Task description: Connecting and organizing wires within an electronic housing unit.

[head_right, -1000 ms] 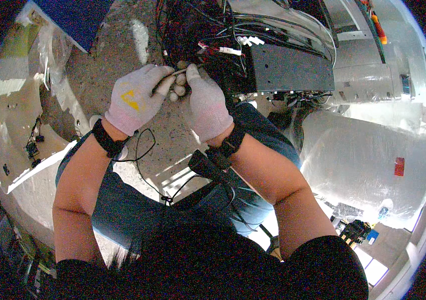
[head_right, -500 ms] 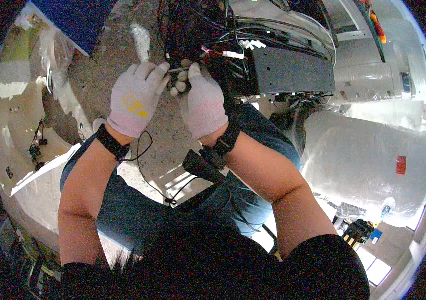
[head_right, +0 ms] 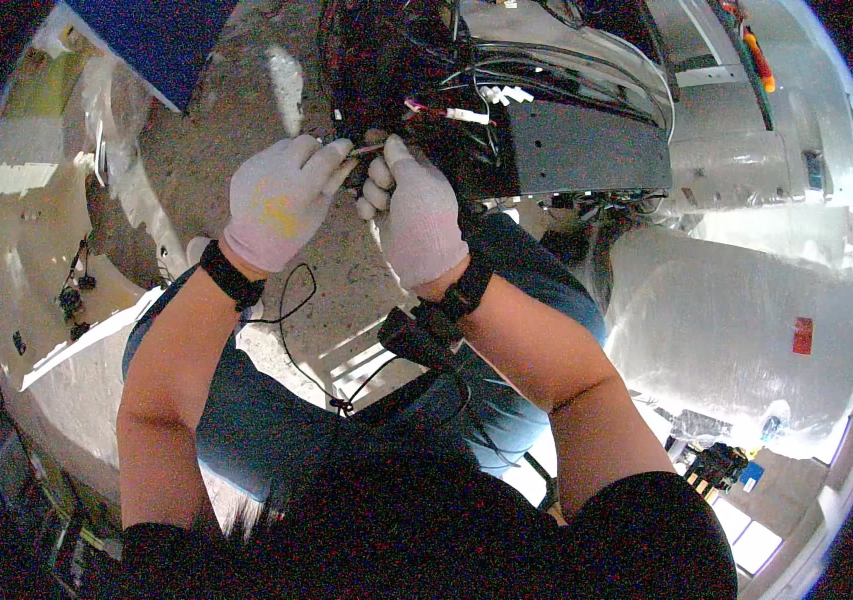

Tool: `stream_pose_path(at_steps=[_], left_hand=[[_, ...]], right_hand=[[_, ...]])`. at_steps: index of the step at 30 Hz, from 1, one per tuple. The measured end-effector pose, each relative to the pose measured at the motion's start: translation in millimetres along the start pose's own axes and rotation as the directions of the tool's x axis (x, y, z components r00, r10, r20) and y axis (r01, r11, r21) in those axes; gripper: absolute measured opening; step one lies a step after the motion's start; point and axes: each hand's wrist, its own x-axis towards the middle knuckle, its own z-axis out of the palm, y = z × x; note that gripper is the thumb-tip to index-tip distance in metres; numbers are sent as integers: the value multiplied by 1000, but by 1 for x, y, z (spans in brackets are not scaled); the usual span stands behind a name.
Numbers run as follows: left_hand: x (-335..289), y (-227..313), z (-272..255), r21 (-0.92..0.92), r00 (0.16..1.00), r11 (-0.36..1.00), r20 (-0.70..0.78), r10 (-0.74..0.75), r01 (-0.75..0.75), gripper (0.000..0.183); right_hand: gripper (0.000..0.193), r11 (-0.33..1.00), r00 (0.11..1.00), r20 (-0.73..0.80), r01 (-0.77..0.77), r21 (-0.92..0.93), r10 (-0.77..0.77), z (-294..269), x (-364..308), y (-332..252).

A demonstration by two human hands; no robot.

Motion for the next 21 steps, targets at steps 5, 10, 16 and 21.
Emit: stream_pose_path(at_steps=[5,10,16,21], left_hand=[[-1,3,1,17,999,1000,-49,18,-18,17],[-1,2,2,-21,999,1000,-51,-3,2,16],[0,2,1,-196,996,977,1,-91,89,14],[2,3,-2,-96,999,994,30,-44,47,13]], right_hand=[[23,999,999,31,-7,-40,9,-5,-3,0],[24,999,1000,25,8,-42,-7,-4,0,4],[25,997,1000,-19,2,-79,-4,-1,-4,5],[26,998,998,55,-39,-57,43,-6,0,9]])
